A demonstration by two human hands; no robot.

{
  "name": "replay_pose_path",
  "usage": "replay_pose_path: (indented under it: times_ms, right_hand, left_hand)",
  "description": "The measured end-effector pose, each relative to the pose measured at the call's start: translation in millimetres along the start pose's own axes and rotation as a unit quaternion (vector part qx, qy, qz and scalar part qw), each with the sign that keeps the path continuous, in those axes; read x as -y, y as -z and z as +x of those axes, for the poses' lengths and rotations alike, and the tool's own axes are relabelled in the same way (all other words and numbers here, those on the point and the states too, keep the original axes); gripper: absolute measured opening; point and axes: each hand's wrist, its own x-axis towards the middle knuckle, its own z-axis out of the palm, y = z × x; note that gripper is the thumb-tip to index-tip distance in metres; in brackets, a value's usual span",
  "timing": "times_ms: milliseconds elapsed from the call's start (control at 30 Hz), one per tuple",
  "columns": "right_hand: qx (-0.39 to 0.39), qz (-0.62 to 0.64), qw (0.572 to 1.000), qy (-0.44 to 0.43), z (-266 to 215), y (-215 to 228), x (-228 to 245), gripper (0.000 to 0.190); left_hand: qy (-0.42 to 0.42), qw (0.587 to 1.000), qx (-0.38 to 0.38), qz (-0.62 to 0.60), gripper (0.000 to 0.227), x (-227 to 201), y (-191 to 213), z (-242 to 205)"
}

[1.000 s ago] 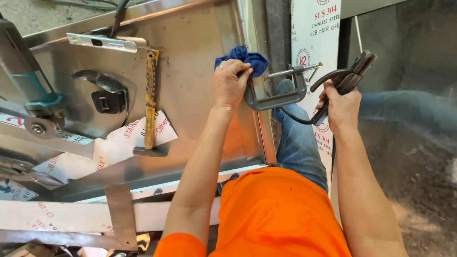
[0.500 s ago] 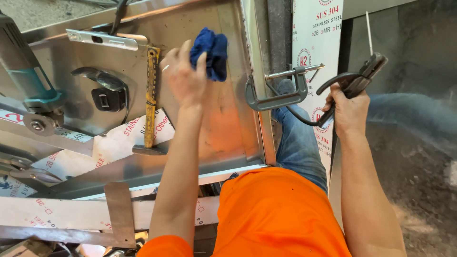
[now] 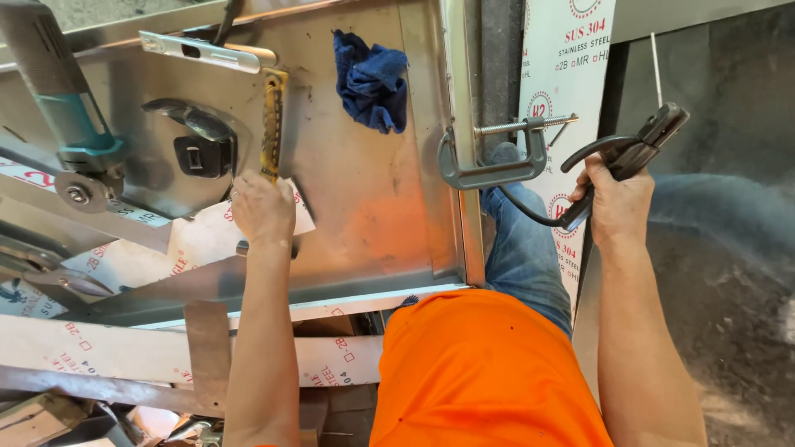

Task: The person clamps a stainless steel sheet to the workbench edge with a C-clamp, tightens the clamp, and uses a welding torch with locking pliers to make tack welds along the sheet edge, occasionally wiping the area with a blue cloth and repositioning the clamp.

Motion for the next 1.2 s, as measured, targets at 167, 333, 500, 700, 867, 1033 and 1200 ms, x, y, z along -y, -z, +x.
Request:
replay_pose_path:
  times_ms: [167,333,500,700,867,1033,1200]
  right_hand:
    - [-0.013,-0.002,1.0,0.0,-8,14,-1,0.011]
    - [-0.004,-0.002,1.0,0.001,-8,10,-5,0.009]
    - [0.011,0.007,1.0,0.011,-8,8,-5,0.006]
    - [0.0,-0.003,1.0,0.003,-5,2,-5,0.007]
    - [-0.02,-0.014,1.0,0.003,-7,7,-8,0.008]
    - [-0.012,-0.003,1.0,0.005,-13,5,-4,0.007]
    - [-0.01,-0.02,1.0,-0.003,-15,7,-9,0.007]
  left_hand:
    - [0.002,0.993,0.025,-0.114,0.032,-54,139,-41]
    - [0.173,0.829,0.201,-0.493,0.032,-28,160,-85]
    - [0.45,0.485,0.34,-0.668,0.037,0,161,-118]
    - [0.239,0.856,0.308,-0.34,0.051,-21,151,-138]
    - [0.064,0.886,0.253,-0.384,0.058,-73,132,-141]
    - [0.017,0.818,0.252,-0.516,0.042,-131,98,-105]
    - [-0.207,0.92,-0.054,-0.33,0.049,-156,51,-83]
